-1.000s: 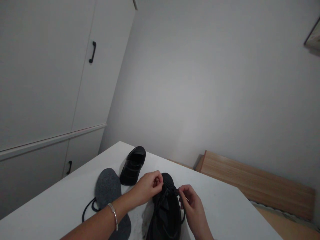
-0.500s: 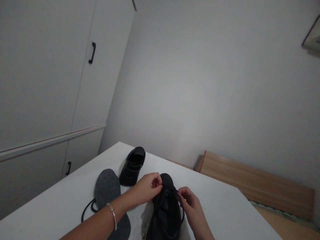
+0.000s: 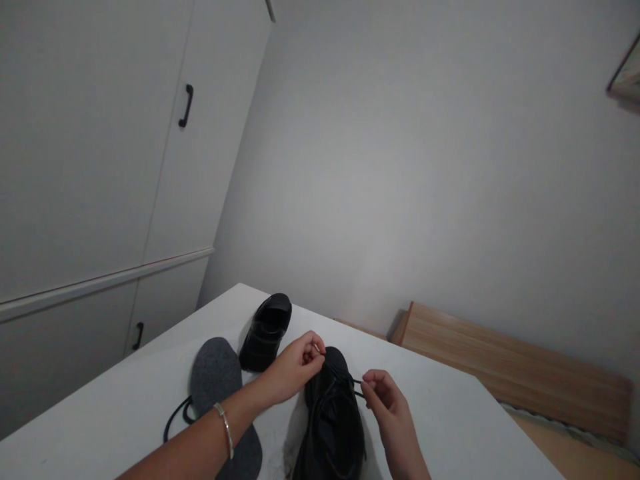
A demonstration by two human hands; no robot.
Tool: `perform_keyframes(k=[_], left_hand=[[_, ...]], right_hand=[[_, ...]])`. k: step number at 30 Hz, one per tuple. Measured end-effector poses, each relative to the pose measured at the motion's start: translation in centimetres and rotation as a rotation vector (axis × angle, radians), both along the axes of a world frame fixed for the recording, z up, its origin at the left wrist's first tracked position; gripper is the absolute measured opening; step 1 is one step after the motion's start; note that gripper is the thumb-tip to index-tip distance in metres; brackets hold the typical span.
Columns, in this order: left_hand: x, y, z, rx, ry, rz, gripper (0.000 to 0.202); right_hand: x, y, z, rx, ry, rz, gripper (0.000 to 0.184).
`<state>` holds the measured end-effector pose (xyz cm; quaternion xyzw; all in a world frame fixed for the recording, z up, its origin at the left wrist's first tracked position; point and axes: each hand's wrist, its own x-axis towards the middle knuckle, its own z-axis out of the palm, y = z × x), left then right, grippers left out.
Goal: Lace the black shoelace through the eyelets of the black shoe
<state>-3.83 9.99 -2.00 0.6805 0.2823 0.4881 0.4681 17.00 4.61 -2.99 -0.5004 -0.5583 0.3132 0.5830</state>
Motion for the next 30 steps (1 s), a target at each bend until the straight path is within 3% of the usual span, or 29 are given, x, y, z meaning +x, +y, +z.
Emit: perform_keyframes(k=[7,14,22,30], left_hand=[[-0.1,0.1,0.0,-0.098,-0.124,-0.160,0.038],[-0.3,0.0,0.2,-0.084,-0.174,-0.165,0.036],[0.0,0.8,-0.2,-0.070,-0.177,-0.085,0.032],[-0.7,-0.8,0.8,0.263,0.124,0.228,0.016]], right_hand=[[0.6,0.4,-0.1,-0.023,0.107,0.109,0.036],[0.7,0.2,-0.1,-0.043,0.094,0.067,0.037],[0.7,0.0,0.3,0.068,-0.019,-0.104,0.039],[0.8,-0.2,0.2,0.147,-0.231,-0.274,0.038]])
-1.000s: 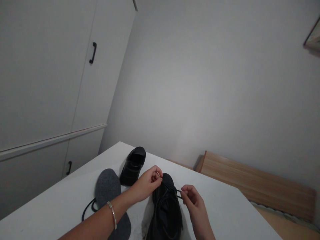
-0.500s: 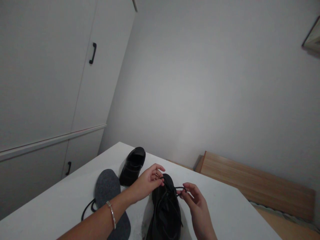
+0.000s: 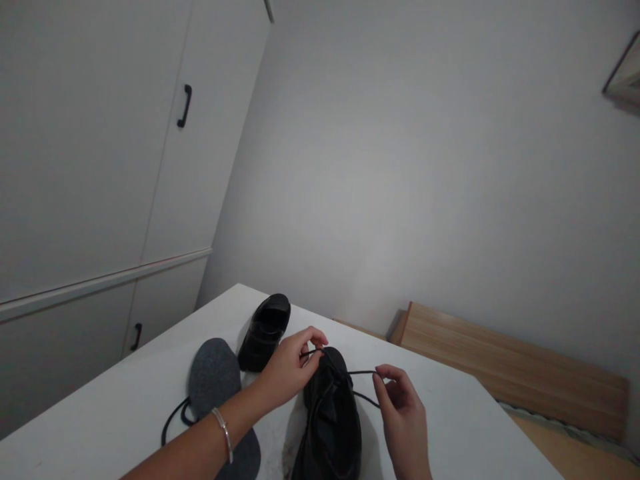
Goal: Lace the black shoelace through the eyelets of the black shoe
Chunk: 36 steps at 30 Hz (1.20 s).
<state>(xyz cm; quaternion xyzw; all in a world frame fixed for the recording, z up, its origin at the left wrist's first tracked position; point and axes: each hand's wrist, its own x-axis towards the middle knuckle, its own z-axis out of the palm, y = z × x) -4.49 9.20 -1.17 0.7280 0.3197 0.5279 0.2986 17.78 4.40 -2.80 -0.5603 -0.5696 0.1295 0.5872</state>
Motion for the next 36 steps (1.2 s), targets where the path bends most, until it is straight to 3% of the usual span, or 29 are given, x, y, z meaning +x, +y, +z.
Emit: perform_keyframes(k=[5,9,11,16,20,23,28,36], left_hand=[[-0.3,-0.6,0.1,0.224,0.159,0.128,0.017],[-0.4,-0.6,0.1,0.246,0.158,0.173,0.013],[-0.4,-0.7,0.2,0.185,0.121,0.149,0.016],[-0.4,-1.0,0.7,0.027,0.042,-0.054,0.053],[-0.4,-0.8,0.7,-0.030,-0.010,-0.131,0.063],[0.0,-0.1,0.0,-0.062,-0.012,-0.068,0.055],[0.7,1.0,-1.6,-0.148,0.046,0.045,0.022],[1.4,1.4,-3.0,-0.187,0.037,0.041,0.019]], right_hand=[[-0.1,-0.3,0.5,0.006,-0.048,-0.104,0.041],[-0.4,-0.6,0.8,0.050,-0.015,-0.095,0.040],[-0.6,-0.8,1.0,0.059,0.002,-0.043,0.039],[-0.8,-1.5,1.4,0.061,0.053,0.091,0.052],[-0.7,-1.1,1.3,0.008,0.048,0.097,0.051],[-0.7,-0.3,0.7,-0.066,0.030,0.135,0.043],[-0.9,0.7,-0.6,-0.158,0.025,0.217,0.040],[-1.2,1.1,-1.3,-0.137,0.027,0.215,0.040]])
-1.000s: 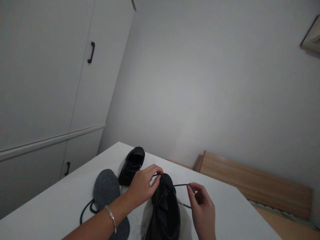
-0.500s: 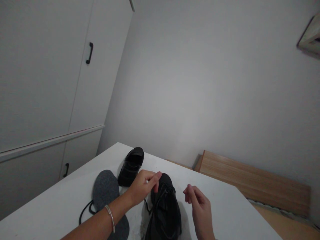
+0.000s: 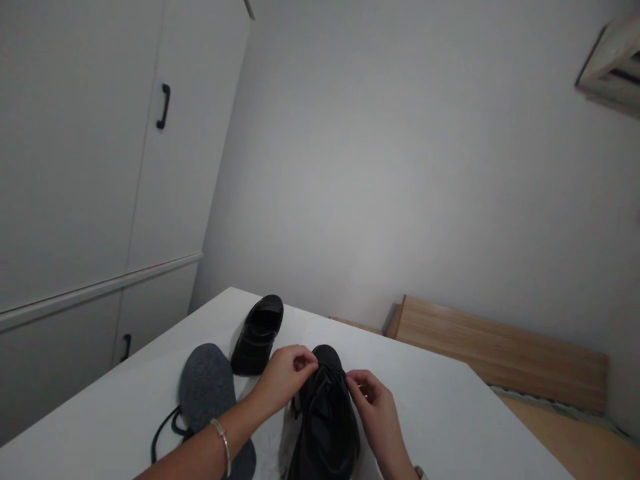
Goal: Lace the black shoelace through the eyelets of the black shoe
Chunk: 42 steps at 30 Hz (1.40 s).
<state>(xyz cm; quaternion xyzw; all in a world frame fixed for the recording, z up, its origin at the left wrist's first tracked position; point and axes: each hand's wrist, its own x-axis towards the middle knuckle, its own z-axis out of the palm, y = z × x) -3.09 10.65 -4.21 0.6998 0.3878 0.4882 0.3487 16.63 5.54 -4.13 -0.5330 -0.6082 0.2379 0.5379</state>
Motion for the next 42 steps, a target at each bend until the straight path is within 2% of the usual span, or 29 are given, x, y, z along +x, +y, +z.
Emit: perform_keyframes(k=[5,13,20,29,36,42], left_hand=[[0.1,-0.2,-0.1,0.045,0.009,-0.005,0.017],[0.1,-0.8,0.8,0.150,0.038,0.026,0.012],[-0.3,-0.7,0.8,0.041,0.069,-0.021,0.009],[-0.4,-0.4,1.0,0.076,0.034,0.018,0.010],[-0.5,-0.5,0.9,0.034,0.064,-0.036,0.010],[-0.5,-0.2,1.1,-0.005,-0.057,-0.083,0.018]], right_hand=[[-0.3,-0.1,-0.2,0.026,0.010,-0.012,0.039],[-0.8,-0.5,-0.4,0.105,0.022,-0.068,0.034],[-0.2,-0.1,-0.4,0.044,0.026,-0.053,0.029],[-0.3,-0.3,-0.1,0.072,0.021,-0.049,0.028],[0.2,0.2,-0.7,0.037,0.050,-0.032,0.029],[0.0,0.2,-0.7,0.072,0.113,-0.023,0.031]])
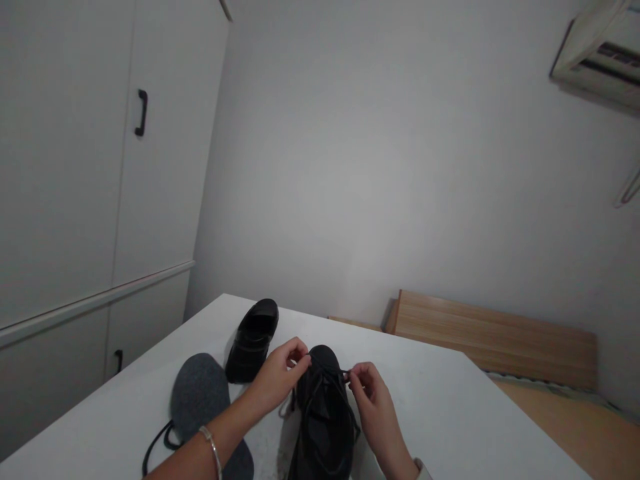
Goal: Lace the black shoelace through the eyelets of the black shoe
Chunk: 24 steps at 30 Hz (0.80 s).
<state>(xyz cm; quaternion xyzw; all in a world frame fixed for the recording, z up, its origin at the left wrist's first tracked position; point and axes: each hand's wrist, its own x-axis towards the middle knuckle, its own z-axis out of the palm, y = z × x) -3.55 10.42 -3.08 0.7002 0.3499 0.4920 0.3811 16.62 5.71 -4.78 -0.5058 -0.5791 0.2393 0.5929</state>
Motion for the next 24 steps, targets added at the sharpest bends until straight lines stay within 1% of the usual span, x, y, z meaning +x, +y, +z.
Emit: perform_keyframes(k=[2,4,7,10,14,16,19,21,24], left_hand=[[0.1,0.1,-0.1,-0.025,-0.054,-0.051,0.020],[0.1,0.2,-0.1,-0.030,-0.077,-0.073,0.023],[0.0,0.3,0.0,-0.010,-0.074,-0.053,0.027],[-0.3,0.4,0.2,-0.012,-0.033,-0.043,0.026],[-0.5,0.5,-0.1,-0.115,0.045,-0.069,0.024],[-0.6,0.6,-0.4,-0.159,0.058,-0.087,0.023],[-0.8,0.9,-0.5,-0.167,0.041,-0.091,0.032],[-0.9,1.0,-0.2,-0.165,0.007,-0.091,0.041],[-0.9,1.0,0.3,-0.168,-0.075,-0.102,0.049]], right_hand=[[-0.1,0.0,0.1,0.004,0.035,-0.001,0.032],[-0.1,-0.1,0.2,-0.010,0.074,-0.001,0.034],[0.1,-0.1,0.4,-0.060,0.112,0.016,0.035],[0.3,-0.2,0.5,-0.103,0.128,0.045,0.035],[0.4,-0.1,0.4,-0.143,0.119,0.115,0.031],[0.4,0.0,0.4,-0.145,0.113,0.124,0.034],[0.4,0.0,0.5,-0.133,0.124,0.096,0.036],[0.5,0.0,0.7,-0.124,0.140,0.075,0.037],[0.7,-0.2,1.0,-0.095,0.161,0.046,0.040]])
